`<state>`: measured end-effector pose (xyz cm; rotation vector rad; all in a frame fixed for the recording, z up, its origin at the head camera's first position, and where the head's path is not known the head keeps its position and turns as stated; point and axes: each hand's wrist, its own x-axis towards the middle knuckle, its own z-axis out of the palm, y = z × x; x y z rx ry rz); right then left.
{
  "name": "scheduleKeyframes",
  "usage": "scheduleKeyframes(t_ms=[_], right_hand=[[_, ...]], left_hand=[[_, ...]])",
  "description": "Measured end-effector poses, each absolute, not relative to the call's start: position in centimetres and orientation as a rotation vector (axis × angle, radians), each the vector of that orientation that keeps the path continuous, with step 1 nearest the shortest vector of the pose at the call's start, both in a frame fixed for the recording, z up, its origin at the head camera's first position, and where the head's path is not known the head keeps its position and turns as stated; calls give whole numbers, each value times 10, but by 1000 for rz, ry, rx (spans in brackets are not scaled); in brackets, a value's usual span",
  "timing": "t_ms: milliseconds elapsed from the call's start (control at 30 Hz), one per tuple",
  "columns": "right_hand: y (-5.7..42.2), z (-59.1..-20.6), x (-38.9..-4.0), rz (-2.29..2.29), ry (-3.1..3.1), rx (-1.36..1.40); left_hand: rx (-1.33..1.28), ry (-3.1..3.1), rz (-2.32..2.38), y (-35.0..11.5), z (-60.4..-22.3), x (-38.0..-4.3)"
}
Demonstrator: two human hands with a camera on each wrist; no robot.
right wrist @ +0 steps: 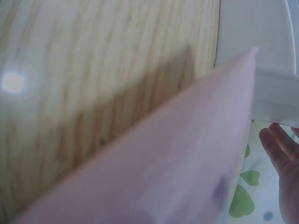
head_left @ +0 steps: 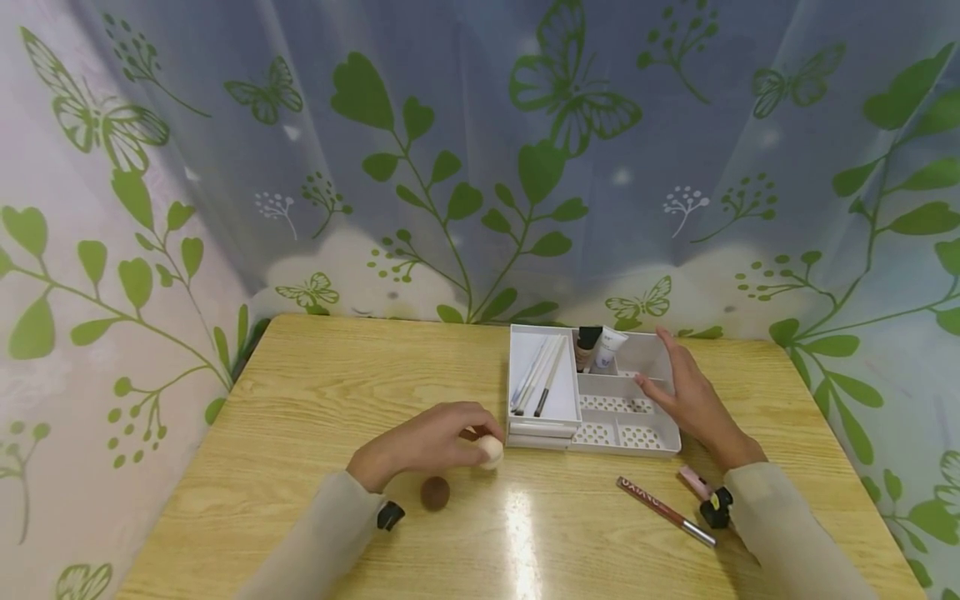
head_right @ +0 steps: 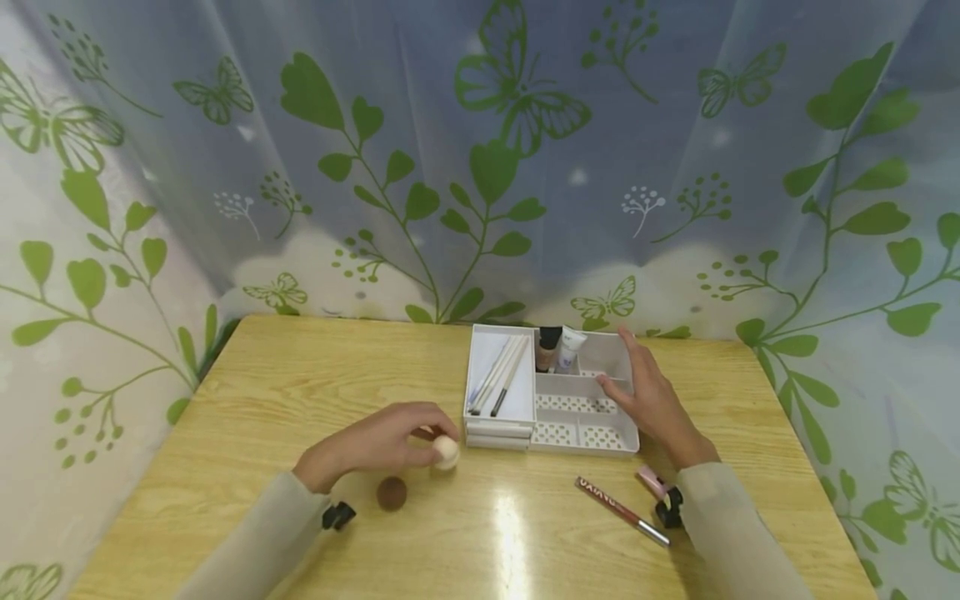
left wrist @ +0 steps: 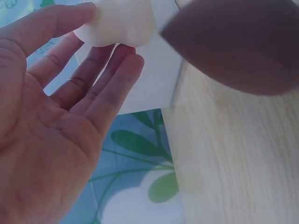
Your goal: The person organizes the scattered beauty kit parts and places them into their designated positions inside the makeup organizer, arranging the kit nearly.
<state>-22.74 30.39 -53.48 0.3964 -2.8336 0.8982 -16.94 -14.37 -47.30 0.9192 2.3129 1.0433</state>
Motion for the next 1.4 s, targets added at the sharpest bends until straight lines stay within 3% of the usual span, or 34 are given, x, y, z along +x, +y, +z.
scheduleKeyframes(t_ms=[233,1400], right_hand=[[304,-534,-226,890,-2824,400],[302,-535,-227,895,-2791,431]], left_hand=[[1050,2249,1104,-132,-464,-171],[1143,2244,1038,-84,-433,-172]])
